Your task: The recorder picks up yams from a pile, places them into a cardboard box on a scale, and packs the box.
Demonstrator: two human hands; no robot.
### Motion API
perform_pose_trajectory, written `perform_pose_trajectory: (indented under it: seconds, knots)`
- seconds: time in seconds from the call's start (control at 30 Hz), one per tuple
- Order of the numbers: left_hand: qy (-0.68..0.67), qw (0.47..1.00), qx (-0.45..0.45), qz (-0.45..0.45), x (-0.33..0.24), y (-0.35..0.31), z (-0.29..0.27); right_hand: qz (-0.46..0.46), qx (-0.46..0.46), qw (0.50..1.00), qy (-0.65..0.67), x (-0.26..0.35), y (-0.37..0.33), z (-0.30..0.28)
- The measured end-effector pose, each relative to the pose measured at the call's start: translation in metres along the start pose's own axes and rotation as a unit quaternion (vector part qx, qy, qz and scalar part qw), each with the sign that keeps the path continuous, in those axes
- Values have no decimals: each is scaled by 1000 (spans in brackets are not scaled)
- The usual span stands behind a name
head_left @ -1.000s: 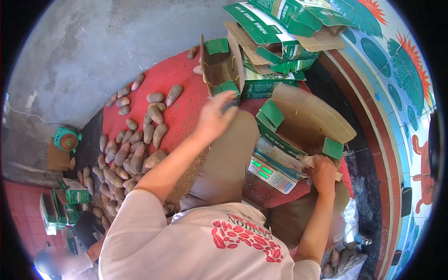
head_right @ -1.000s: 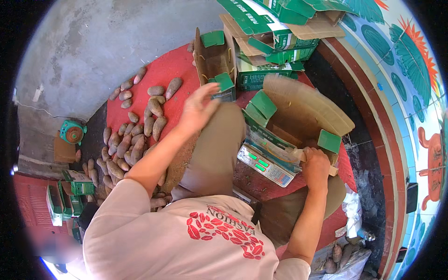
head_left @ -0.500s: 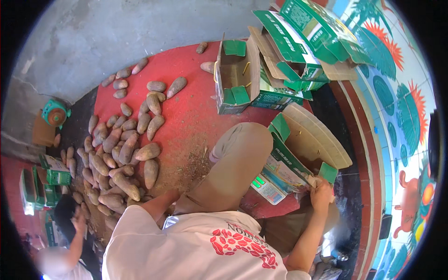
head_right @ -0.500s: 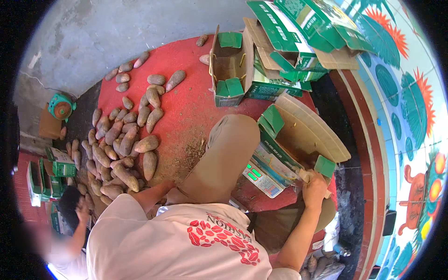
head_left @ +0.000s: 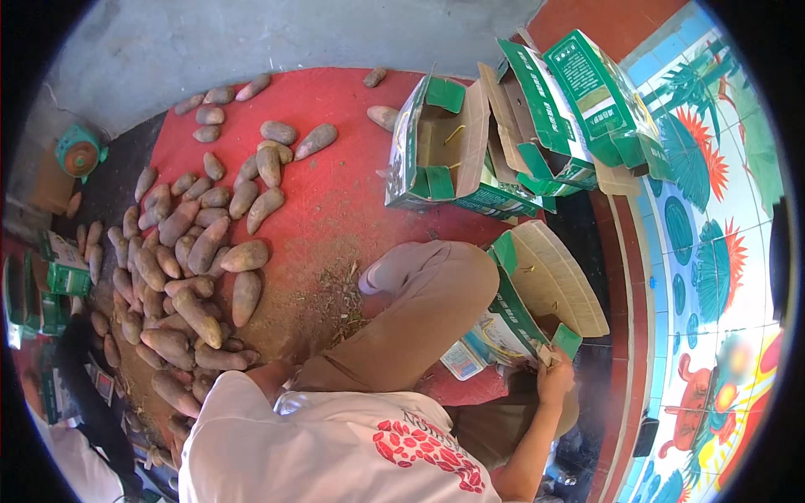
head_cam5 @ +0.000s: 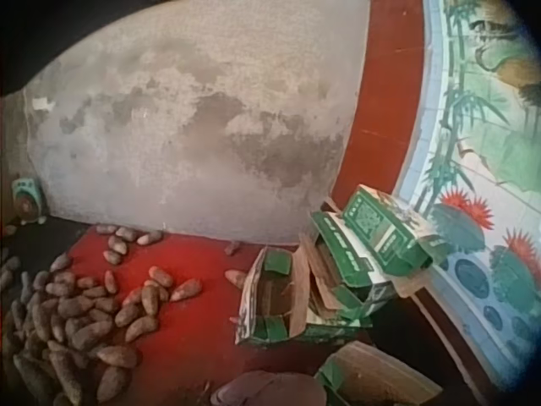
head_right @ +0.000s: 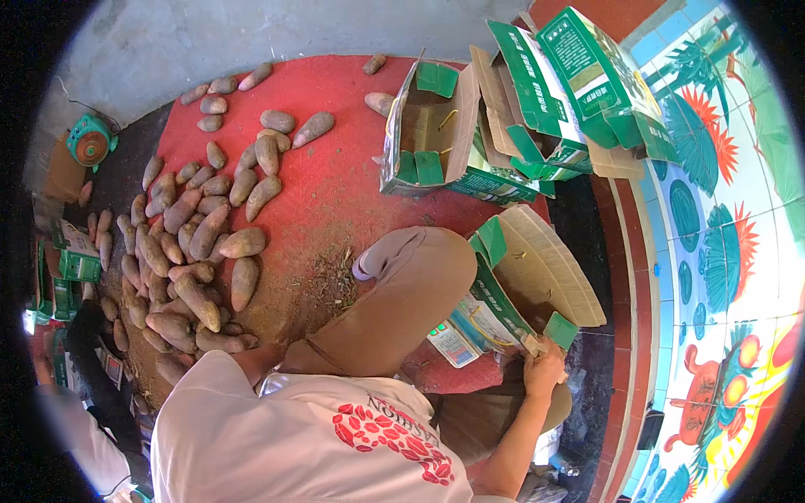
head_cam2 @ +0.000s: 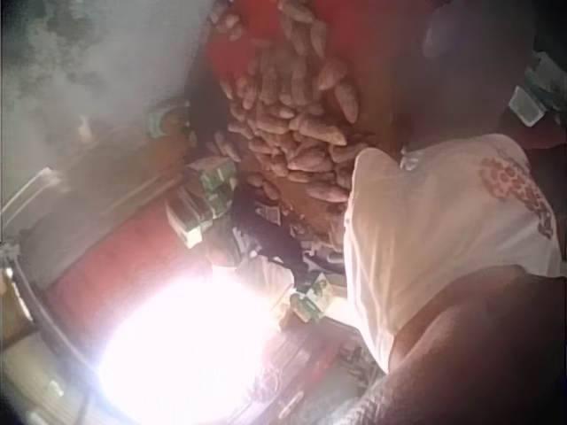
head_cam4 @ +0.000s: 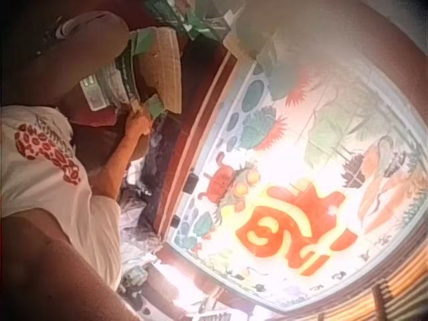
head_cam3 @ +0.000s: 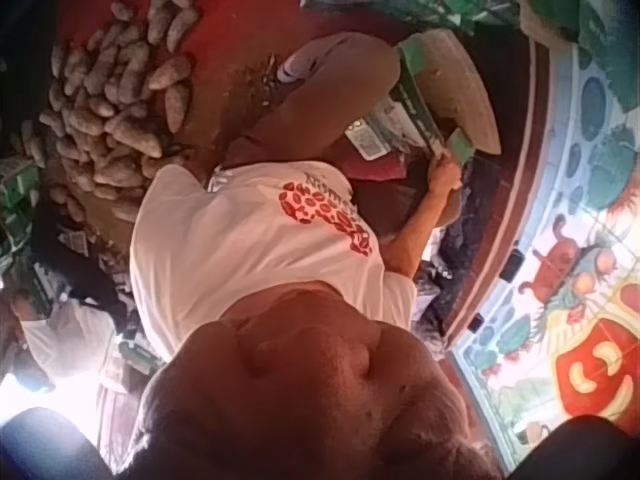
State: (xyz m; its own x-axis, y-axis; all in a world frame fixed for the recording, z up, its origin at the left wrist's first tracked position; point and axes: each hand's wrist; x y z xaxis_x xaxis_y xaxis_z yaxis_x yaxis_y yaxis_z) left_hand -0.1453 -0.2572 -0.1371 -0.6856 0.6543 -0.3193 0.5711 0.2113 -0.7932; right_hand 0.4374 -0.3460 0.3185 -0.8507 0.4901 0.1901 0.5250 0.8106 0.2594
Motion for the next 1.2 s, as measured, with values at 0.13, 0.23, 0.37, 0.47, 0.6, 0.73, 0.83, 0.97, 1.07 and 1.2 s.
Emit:
perform_pose_trajectory:
  seconds: [0.13,0.23,0.37,0.47,0.6,0.73,0.83,0.97,1.07,1.2]
  knots:
    - [-20,998,-51,-2,-1,6,20,-15,2,1000,-17,-7,-1,9]
    - [184,951,-160,191,-36,-14,-45,-14,-4,999,-47,-13,-10,-5]
    - [-8,997,-71,-22,-36,-8,-27,1,28,999,-37,-2,1,2]
    - [-39,996,-76,22,-44,-11,-44,-4,21,1000,-22,-10,-2,5]
    - [-158,976,-84,-122,-63,-23,-63,-24,10,999,-37,-16,-6,6]
    - [-132,980,-128,-75,-54,-39,-41,-36,18,999,-26,-5,6,15]
    - [-334,924,-164,-91,-105,-129,-190,13,25,998,-49,-16,-8,-1]
    - [-69,987,-146,-27,-73,-75,-138,10,42,999,-32,-7,1,4]
    - [-20,991,-95,-92,-54,-39,-103,-6,10,999,-53,-7,-2,5]
    - [4,999,-10,-32,-29,-35,-95,-3,10,999,-49,-1,-1,3]
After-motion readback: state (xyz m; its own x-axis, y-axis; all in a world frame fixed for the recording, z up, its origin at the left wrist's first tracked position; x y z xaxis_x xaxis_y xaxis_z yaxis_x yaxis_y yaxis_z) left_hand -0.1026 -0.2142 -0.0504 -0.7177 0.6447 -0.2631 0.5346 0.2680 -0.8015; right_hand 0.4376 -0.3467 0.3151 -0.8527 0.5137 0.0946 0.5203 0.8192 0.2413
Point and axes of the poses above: each hand's wrist, its own y-axis towards the middle knuckle, its own z-axis out of the palm, x = y × z, and after that the axes turned 2 degrees about -x, right-handed
